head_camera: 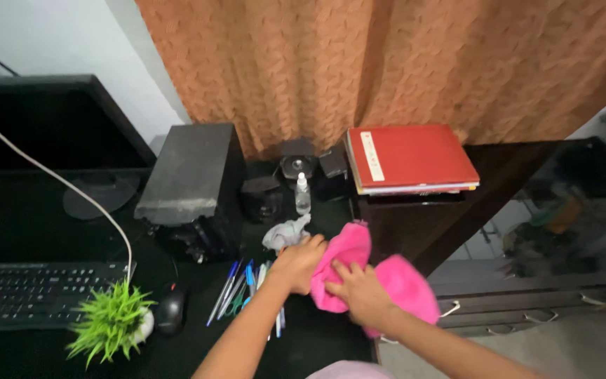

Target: The person wipes a desk surface and various stationery items using a white cloth and a spray bottle. They handle pens, scissors, and a pen holder individually, wiping each item before placing it back on the desk. The person also uses a pink cloth to wipe the pen holder and other items.

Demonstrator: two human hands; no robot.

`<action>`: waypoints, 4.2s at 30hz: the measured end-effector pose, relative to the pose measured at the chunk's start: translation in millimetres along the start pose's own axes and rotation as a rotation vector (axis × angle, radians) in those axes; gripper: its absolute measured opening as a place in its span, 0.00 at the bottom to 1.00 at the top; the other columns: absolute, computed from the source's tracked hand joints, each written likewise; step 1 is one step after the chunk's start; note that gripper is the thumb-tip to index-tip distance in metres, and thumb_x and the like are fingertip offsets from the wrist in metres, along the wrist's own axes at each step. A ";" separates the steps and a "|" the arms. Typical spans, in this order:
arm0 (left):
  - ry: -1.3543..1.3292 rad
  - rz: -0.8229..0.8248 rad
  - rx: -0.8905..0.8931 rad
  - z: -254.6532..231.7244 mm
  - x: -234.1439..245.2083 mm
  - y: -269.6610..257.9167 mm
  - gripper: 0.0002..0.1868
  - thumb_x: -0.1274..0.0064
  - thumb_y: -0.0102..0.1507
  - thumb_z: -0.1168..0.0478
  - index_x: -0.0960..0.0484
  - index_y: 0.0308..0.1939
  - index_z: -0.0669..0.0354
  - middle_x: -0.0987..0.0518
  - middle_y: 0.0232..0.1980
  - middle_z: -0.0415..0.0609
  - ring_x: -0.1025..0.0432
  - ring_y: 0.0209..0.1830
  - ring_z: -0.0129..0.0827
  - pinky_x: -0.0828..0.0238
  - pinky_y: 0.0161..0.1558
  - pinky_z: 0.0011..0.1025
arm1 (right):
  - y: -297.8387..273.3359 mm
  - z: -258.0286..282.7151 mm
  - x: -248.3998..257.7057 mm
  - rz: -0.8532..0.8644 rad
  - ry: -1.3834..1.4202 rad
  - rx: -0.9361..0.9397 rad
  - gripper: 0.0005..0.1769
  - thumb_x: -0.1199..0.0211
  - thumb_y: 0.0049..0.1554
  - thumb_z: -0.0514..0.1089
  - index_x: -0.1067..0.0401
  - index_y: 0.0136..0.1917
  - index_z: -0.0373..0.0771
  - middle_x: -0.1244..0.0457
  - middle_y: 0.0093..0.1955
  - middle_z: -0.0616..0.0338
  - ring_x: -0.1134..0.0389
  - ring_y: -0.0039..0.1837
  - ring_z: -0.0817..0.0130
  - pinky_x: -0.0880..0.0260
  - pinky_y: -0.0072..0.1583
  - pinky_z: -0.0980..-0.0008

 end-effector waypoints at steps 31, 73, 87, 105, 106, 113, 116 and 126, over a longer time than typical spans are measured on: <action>-0.577 -0.387 0.278 -57.8 58.5 146.1 0.68 0.19 0.36 0.59 0.46 0.73 0.65 0.40 0.72 0.59 0.39 0.72 0.53 0.38 0.68 0.41 | -128.3 -358.1 157.4 -0.606 0.524 -0.660 0.39 0.28 0.38 0.47 0.23 0.64 0.43 0.28 0.57 0.50 0.26 0.58 0.58 0.29 0.61 0.64; -0.114 -0.292 1.031 106.1 -101.7 -117.2 0.11 0.38 0.56 0.62 0.17 0.40 0.63 0.21 0.47 0.59 0.22 0.46 0.53 0.22 0.44 0.45 | -58.9 9.0 227.4 -0.881 0.860 -0.431 0.14 0.31 0.57 0.49 0.20 0.47 0.34 0.29 0.37 0.64 0.31 0.40 0.81 0.30 0.43 0.74; 0.288 -0.257 0.986 101.3 -117.0 -90.9 0.05 0.46 0.62 0.66 0.14 0.36 0.60 0.21 0.44 0.53 0.21 0.42 0.42 0.20 0.39 0.37 | -46.6 43.4 225.0 -0.803 0.757 -0.646 0.22 0.28 0.55 0.54 0.22 0.39 0.29 0.34 0.33 0.56 0.37 0.36 0.76 0.35 0.39 0.66; -2.460 -0.509 0.385 30.9 -5.2 -44.4 0.26 0.59 0.66 0.48 0.28 0.63 0.57 0.19 0.50 0.53 0.20 0.45 0.38 0.22 0.46 0.30 | 28.0 131.8 142.6 -0.846 0.342 -0.164 0.31 0.36 0.61 0.56 0.24 0.70 0.35 0.45 0.74 0.23 0.47 0.70 0.32 0.45 0.68 0.51; -2.533 -0.464 0.411 19.7 -4.2 -41.8 0.27 0.60 0.63 0.44 0.27 0.60 0.54 0.19 0.47 0.54 0.21 0.43 0.39 0.23 0.44 0.30 | 36.1 119.5 135.5 -0.765 0.409 -0.180 0.33 0.37 0.63 0.55 0.24 0.76 0.39 0.50 0.79 0.22 0.52 0.72 0.28 0.49 0.70 0.50; -2.377 -0.811 0.526 23.9 -12.5 -40.0 0.18 0.53 0.70 0.51 0.20 0.55 0.59 0.18 0.47 0.50 0.22 0.45 0.33 0.24 0.45 0.30 | 48.1 67.8 147.5 -0.629 0.715 -0.232 0.26 0.44 0.63 0.59 0.23 0.61 0.38 0.35 0.65 0.39 0.34 0.68 0.45 0.36 0.68 0.59; -2.302 -0.897 0.407 38.9 -1.4 -38.8 0.16 0.53 0.70 0.53 0.20 0.53 0.60 0.18 0.47 0.48 0.22 0.45 0.34 0.23 0.46 0.31 | 33.8 77.2 156.4 -0.544 0.682 -0.301 0.27 0.41 0.60 0.60 0.23 0.60 0.37 0.34 0.57 0.38 0.32 0.62 0.45 0.33 0.64 0.57; -1.997 -1.035 0.410 71.9 -23.1 -22.2 0.20 0.52 0.72 0.55 0.19 0.64 0.58 0.26 0.43 0.49 0.29 0.41 0.39 0.32 0.41 0.34 | 0.3 67.0 155.1 -0.712 0.715 -0.101 0.19 0.36 0.54 0.51 0.22 0.53 0.36 0.34 0.52 0.44 0.31 0.57 0.47 0.31 0.59 0.54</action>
Point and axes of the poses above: each hand's wrist, its own y-axis towards the middle knuckle, its own x-axis out of the back of the hand, z = x × y, the point moved 8 cm from there along y, towards the middle knuckle
